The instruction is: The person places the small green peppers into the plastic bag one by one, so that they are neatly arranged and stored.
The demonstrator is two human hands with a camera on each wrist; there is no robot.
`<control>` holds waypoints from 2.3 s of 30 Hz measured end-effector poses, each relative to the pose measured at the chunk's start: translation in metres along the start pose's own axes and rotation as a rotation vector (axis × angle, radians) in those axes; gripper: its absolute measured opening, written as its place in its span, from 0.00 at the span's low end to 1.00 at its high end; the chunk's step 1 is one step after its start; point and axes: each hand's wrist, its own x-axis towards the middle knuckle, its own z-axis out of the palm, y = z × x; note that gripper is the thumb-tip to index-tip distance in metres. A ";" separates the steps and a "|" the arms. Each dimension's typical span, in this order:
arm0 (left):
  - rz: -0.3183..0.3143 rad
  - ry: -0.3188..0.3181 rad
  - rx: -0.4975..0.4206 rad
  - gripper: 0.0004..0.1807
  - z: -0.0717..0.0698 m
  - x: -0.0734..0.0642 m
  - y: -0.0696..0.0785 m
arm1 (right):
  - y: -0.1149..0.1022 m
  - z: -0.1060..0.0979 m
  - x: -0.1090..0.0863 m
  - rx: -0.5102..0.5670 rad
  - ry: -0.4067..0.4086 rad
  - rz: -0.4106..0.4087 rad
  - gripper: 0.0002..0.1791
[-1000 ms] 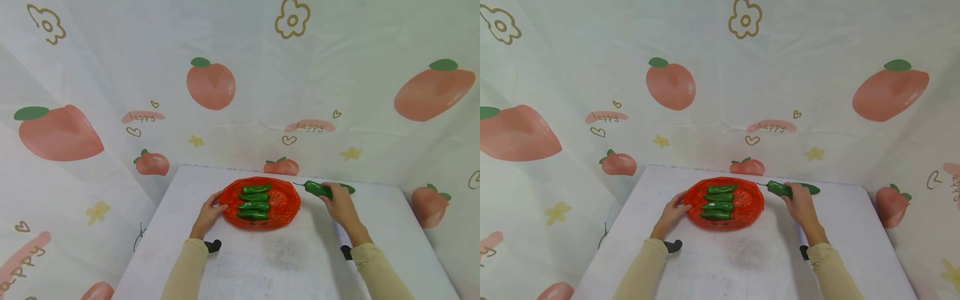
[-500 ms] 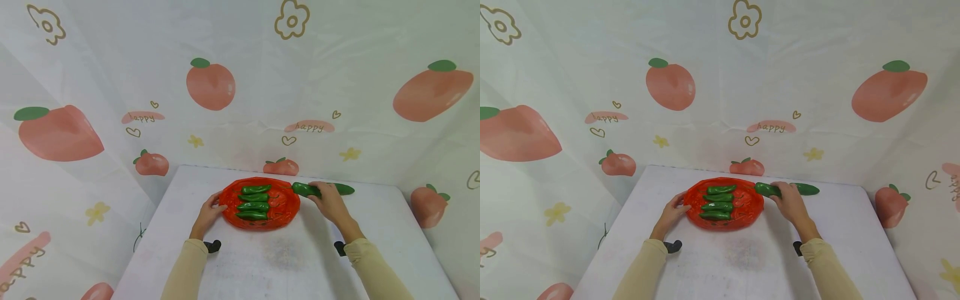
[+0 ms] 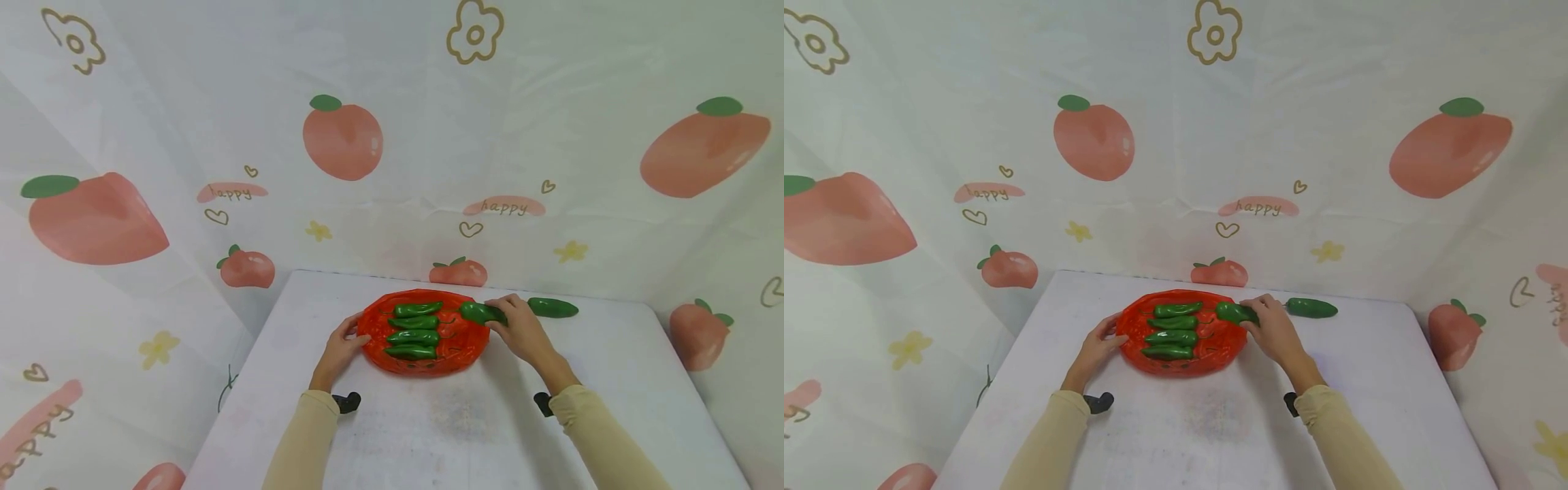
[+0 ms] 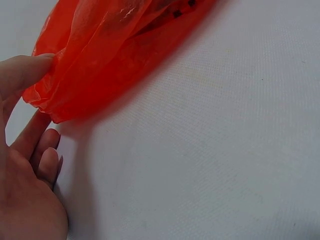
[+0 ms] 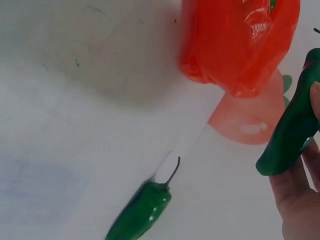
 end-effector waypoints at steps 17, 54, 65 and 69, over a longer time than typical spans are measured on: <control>0.007 -0.010 -0.005 0.31 -0.001 0.002 -0.003 | -0.032 0.007 0.015 -0.022 -0.033 -0.102 0.24; 0.023 -0.005 -0.033 0.31 -0.001 0.004 0.000 | -0.075 0.062 0.066 0.053 -0.183 -0.061 0.23; -0.007 -0.010 -0.034 0.31 -0.001 0.002 0.002 | -0.076 0.079 0.077 0.109 -0.230 0.040 0.23; -0.003 -0.007 -0.035 0.31 -0.001 0.002 0.000 | -0.076 0.085 0.080 0.129 -0.238 0.066 0.23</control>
